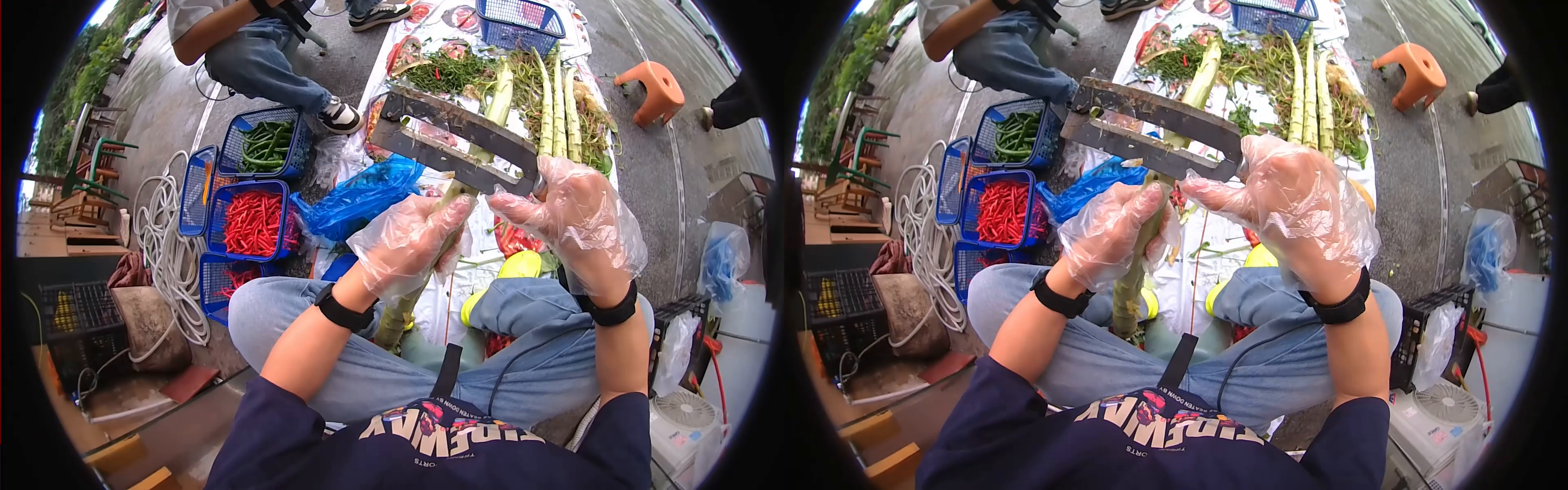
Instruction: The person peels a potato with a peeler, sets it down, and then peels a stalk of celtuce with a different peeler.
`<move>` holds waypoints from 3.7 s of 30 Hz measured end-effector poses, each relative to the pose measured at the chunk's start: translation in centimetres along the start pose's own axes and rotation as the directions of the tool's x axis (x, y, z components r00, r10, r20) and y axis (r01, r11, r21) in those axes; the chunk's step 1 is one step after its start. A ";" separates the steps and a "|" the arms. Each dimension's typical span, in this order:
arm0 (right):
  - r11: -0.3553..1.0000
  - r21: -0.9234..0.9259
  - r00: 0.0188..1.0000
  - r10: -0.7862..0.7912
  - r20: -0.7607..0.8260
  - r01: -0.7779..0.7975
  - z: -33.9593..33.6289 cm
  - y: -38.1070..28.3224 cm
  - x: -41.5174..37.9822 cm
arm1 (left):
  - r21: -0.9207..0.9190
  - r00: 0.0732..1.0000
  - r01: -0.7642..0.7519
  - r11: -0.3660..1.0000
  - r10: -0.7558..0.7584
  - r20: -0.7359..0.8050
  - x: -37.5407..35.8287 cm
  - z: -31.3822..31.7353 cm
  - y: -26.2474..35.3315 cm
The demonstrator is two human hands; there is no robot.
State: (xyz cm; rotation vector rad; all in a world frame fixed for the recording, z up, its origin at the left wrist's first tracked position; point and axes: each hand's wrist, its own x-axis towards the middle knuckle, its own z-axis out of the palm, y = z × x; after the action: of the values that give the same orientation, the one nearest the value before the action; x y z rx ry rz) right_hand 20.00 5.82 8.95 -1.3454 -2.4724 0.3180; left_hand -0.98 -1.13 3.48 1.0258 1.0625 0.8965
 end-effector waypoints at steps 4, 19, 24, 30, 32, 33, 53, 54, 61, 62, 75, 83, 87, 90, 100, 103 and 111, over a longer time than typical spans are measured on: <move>1.000 0.006 0.999 0.007 -0.049 -0.007 0.1 0.7 0.3 | 0.193 0.999 -0.035 0.980 0.035 0.004 0.1 -0.1 -0.4; 0.954 -0.145 0.941 0.218 -0.258 -0.261 -1.8 5.8 2.1 | 0.032 0.988 0.055 0.998 -0.059 0.145 -1.0 0.9 -0.1; 0.968 -0.139 0.944 0.161 -0.289 -0.208 -1.9 10.3 1.3 | 0.043 0.980 0.021 0.999 -0.029 0.198 -0.9 0.4 0.0; 0.995 0.034 0.958 0.103 -0.269 -0.097 -2.9 7.2 1.1 | 0.062 0.989 0.037 0.997 -0.045 0.141 -0.3 0.1 -0.8; 0.991 0.112 0.973 0.092 -0.213 -0.069 -3.2 4.1 0.8 | 0.081 0.990 0.037 0.996 -0.048 0.134 -0.1 -0.1 -0.8; 0.992 0.121 0.978 0.041 -0.206 -0.016 -3.0 3.1 0.4 | 0.084 0.993 0.020 0.996 -0.030 0.114 -0.1 -0.2 -0.8; 0.999 0.029 0.984 0.034 -0.176 -0.029 -2.0 3.1 0.9 | 0.143 0.987 -0.083 0.986 0.062 0.146 -0.3 -0.1 0.2; 0.996 0.059 0.983 0.074 -0.165 -0.065 -2.1 3.3 0.9 | 0.133 0.986 -0.071 0.989 0.050 0.157 -0.4 -0.1 0.1; 0.962 -0.135 0.955 0.204 -0.215 -0.236 -3.1 8.0 1.8 | 0.101 0.967 -0.064 0.993 0.036 0.252 -0.6 0.0 -0.4; 0.953 -0.228 0.954 0.134 -0.267 -0.198 -2.5 9.5 1.7 | 0.101 0.967 -0.064 0.993 0.037 0.253 -0.6 0.0 -0.4; 0.996 -0.084 0.983 0.001 -0.185 -0.016 -3.4 1.9 0.2 | 0.365 0.991 -0.088 0.927 0.118 -0.061 0.0 0.6 -0.1; 0.994 -0.096 0.992 -0.058 -0.111 0.048 -2.6 0.8 0.3 | 0.534 0.960 -0.126 0.836 0.239 -0.148 -0.1 1.4 0.7; 0.999 -0.024 0.997 0.020 -0.079 -0.022 -2.3 0.7 0.4 | 0.641 0.914 -0.216 0.736 0.384 -0.132 0.0 1.3 -0.3; 0.997 -0.067 0.996 0.034 -0.086 -0.040 -2.1 0.9 0.3 | 0.696 0.883 -0.261 0.669 0.457 -0.108 0.1 1.5 -0.7; 0.980 -0.198 0.977 -0.065 -0.203 0.024 -1.4 2.9 0.4 | 0.686 0.899 -0.222 0.693 0.417 -0.131 0.0 1.9 -0.5; 0.957 -0.272 0.941 -0.178 -0.287 0.098 -1.1 3.4 0.3 | 0.685 0.916 -0.193 0.703 0.379 -0.130 0.1 1.8 -0.6; 0.977 -0.162 0.979 0.109 -0.172 -0.137 -2.9 3.5 0.9 | 0.656 0.911 -0.248 0.713 0.402 -0.093 -0.3 2.6 -0.3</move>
State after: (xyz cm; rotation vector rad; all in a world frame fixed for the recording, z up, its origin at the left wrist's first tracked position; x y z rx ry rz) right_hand 23.34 8.59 10.65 -1.5328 -2.3304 0.0182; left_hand 1.46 -2.02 3.65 1.7579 1.4615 0.9786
